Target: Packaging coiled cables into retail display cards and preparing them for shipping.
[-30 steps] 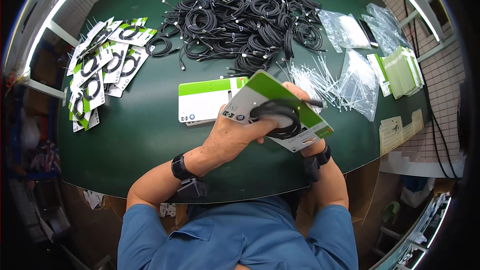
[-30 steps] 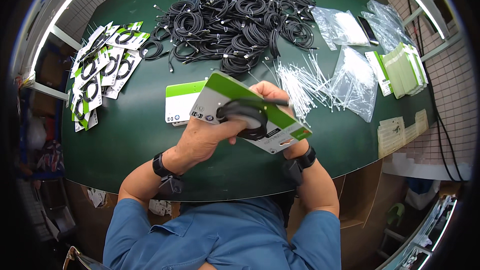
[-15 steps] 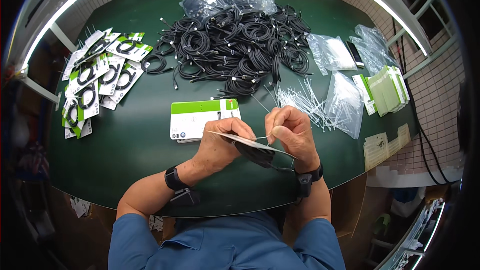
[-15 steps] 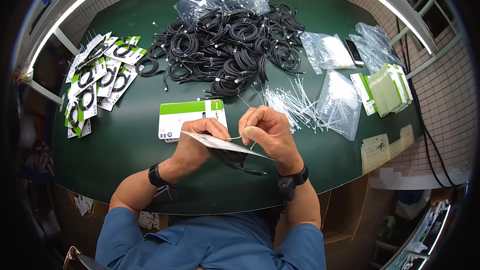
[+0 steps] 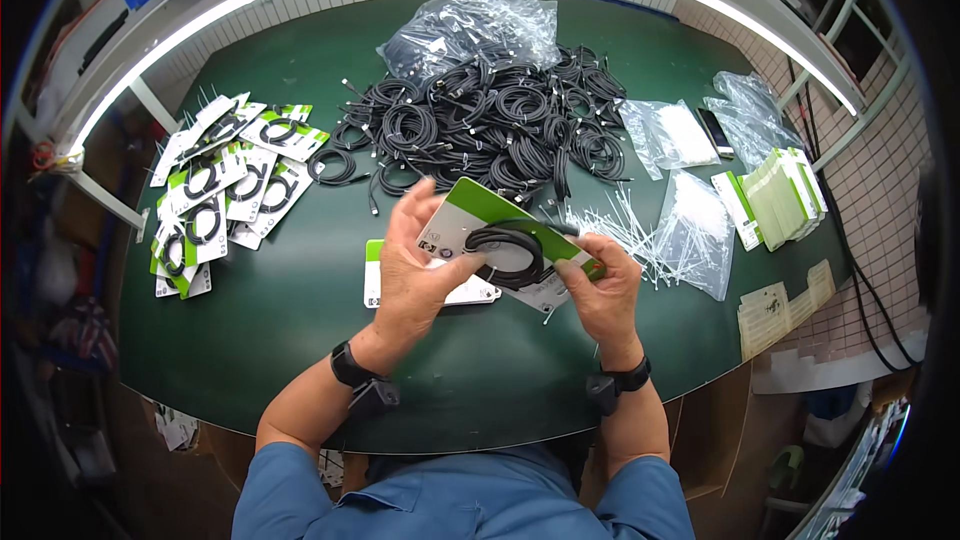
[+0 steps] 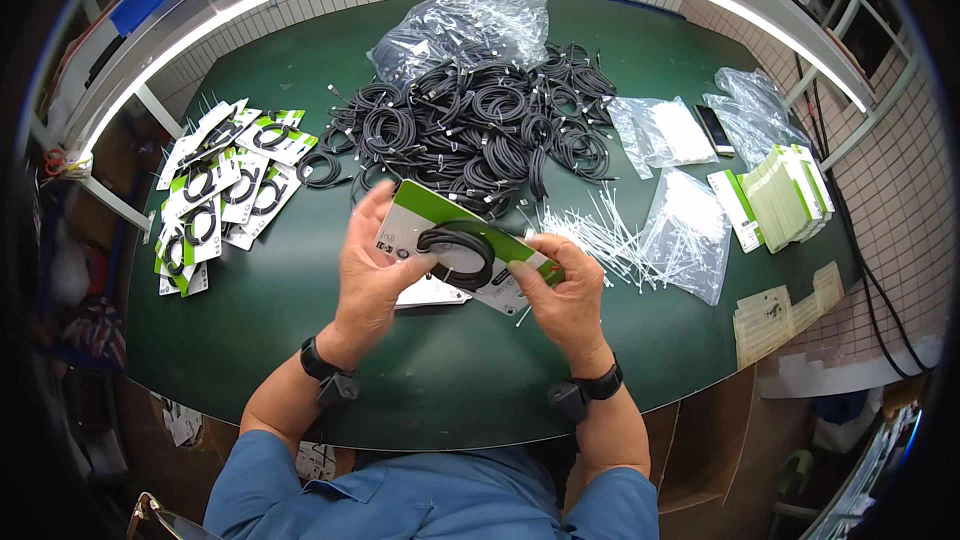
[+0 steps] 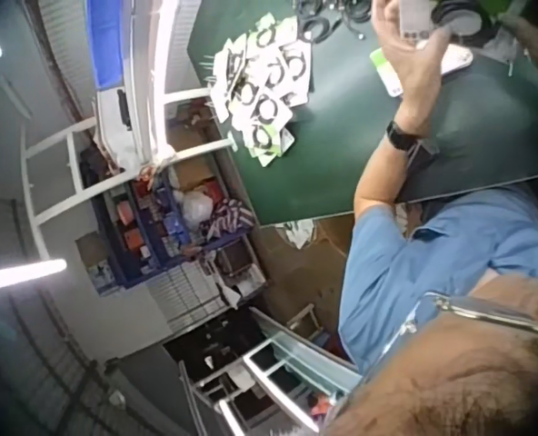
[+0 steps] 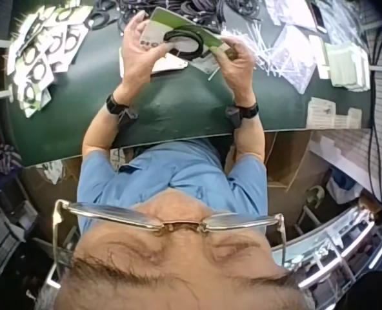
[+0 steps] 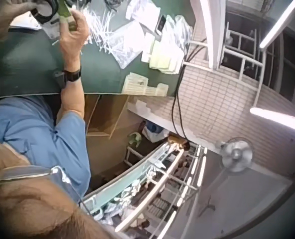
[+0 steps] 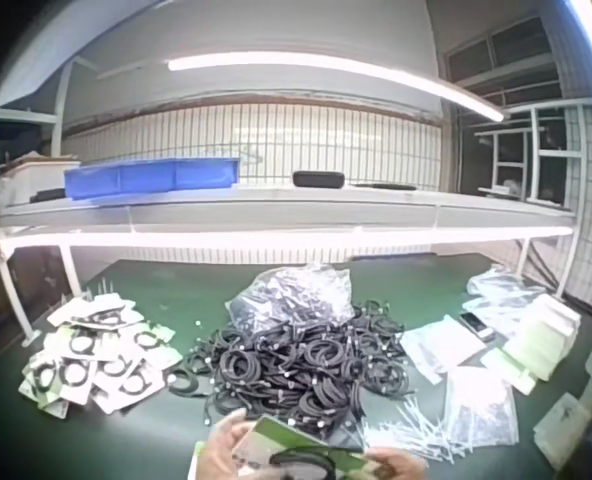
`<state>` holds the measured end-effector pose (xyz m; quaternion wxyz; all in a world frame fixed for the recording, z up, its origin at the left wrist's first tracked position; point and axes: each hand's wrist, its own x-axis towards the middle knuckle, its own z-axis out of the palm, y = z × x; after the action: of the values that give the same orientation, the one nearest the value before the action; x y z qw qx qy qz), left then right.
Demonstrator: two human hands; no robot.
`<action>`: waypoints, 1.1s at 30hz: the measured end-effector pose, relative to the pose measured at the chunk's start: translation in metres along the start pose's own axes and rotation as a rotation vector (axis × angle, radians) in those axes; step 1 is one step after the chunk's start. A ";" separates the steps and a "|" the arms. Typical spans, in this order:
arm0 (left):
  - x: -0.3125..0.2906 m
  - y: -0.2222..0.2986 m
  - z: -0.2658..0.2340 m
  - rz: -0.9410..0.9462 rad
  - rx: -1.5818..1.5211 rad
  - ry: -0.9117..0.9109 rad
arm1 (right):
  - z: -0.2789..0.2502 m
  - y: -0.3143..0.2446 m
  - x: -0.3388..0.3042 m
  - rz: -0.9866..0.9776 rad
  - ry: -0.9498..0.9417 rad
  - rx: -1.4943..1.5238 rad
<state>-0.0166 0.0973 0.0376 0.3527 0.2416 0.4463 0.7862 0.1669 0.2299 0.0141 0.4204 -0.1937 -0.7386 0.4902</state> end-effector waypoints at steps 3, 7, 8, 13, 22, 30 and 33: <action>0.004 0.025 -0.001 0.727 0.868 -0.024 | -0.003 -0.001 0.001 0.059 0.000 -0.086; -0.004 0.051 0.000 0.860 1.425 -0.367 | 0.000 -0.003 0.004 0.052 -0.128 -0.046; -0.006 0.050 -0.003 0.848 1.432 -0.369 | -0.001 -0.002 0.005 0.028 -0.185 -0.069; -0.018 0.032 -0.023 0.717 1.418 -0.548 | -0.001 -0.005 0.005 -0.010 -0.359 -0.096; -0.040 0.003 -0.040 0.687 1.362 -0.482 | 0.022 0.004 -0.005 -0.321 -0.355 -0.081; -0.046 -0.016 -0.063 0.859 1.236 -0.424 | 0.031 0.007 -0.008 -0.333 -0.370 -0.184; -0.046 -0.018 -0.063 0.916 1.235 -0.413 | 0.032 0.008 -0.008 -0.341 -0.372 -0.186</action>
<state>-0.0255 0.0350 -0.0122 -0.1275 0.6938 0.5832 0.4029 0.1451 0.2098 -0.0017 0.3342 -0.0107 -0.8670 0.3694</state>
